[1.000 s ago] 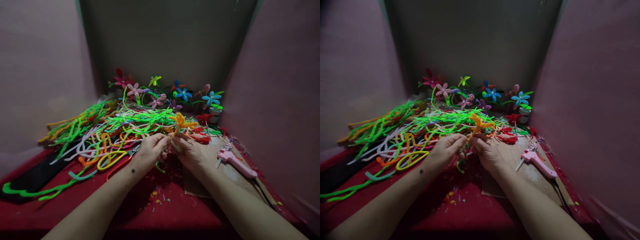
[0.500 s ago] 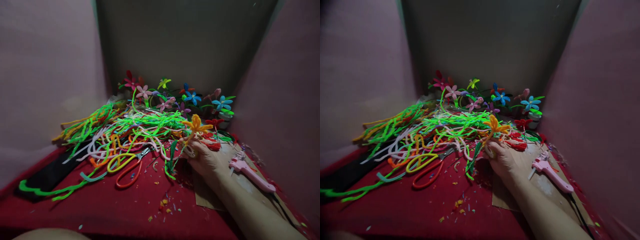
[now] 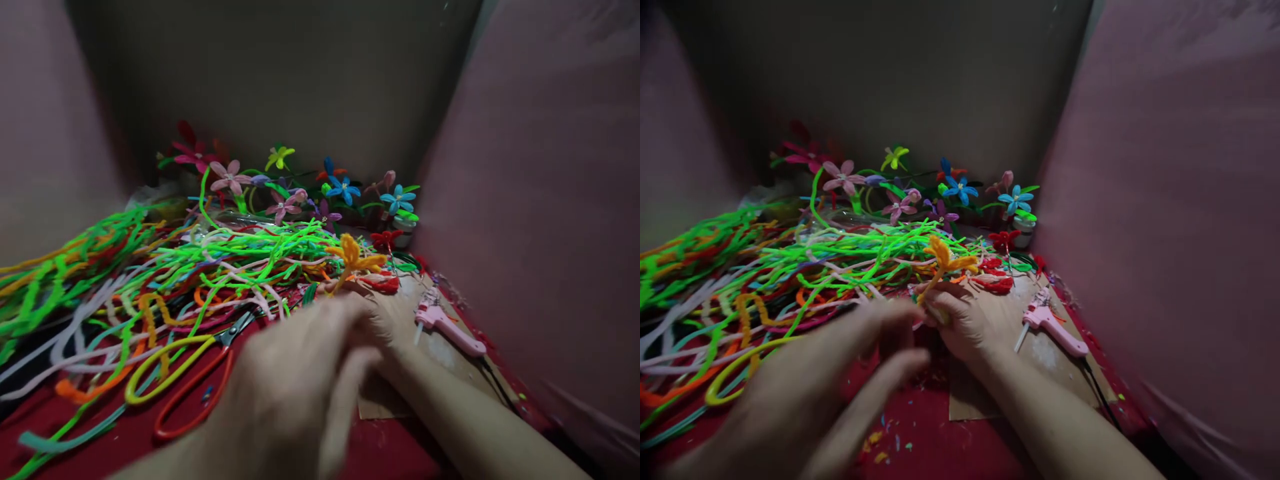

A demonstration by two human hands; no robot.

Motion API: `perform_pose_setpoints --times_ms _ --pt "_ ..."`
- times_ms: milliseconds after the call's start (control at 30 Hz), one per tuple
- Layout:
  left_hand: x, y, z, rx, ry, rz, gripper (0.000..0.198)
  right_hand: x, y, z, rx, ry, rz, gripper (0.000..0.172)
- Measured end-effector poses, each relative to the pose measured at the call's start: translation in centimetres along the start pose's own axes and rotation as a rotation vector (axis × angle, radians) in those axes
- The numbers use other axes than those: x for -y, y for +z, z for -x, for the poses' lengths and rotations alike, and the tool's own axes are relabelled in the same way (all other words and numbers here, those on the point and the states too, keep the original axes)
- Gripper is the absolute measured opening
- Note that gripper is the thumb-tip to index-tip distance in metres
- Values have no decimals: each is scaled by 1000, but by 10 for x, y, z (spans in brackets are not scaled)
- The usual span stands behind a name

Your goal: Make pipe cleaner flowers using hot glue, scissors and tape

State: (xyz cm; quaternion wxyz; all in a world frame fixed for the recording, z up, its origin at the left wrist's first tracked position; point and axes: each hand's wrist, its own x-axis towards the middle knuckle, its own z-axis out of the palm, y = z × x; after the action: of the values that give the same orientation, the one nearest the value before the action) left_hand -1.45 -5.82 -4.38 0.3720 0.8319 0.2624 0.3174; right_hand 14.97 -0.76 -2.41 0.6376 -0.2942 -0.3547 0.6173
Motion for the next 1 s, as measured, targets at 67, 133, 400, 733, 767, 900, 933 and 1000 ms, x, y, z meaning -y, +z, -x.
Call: perform_pose_setpoints --times_ms 67,133,400,733,767,900,933,1000 --pt "-25 -41 -46 -275 78 -437 24 -1 0 -1 -30 -21 -7 11" --pt "-33 -57 -71 -293 121 -711 19 -3 0 -2 -38 -30 -28 9" --pt "7 -35 -67 -213 236 -986 17 -4 0 -1 -92 7 29 7" --pt "-3 -35 -73 -318 -53 -342 19 4 6 4 58 -100 159 16" --pt "-5 -35 -74 -319 -89 -254 20 6 7 5 74 -115 155 16" --pt "-13 -35 -75 -289 -216 106 22 7 6 6 78 -126 187 6" --pt "-15 -35 -75 -273 -257 203 21 6 6 5 66 -109 173 6" --pt "-17 -35 -74 -238 -347 403 18 3 4 4 34 -51 109 9"
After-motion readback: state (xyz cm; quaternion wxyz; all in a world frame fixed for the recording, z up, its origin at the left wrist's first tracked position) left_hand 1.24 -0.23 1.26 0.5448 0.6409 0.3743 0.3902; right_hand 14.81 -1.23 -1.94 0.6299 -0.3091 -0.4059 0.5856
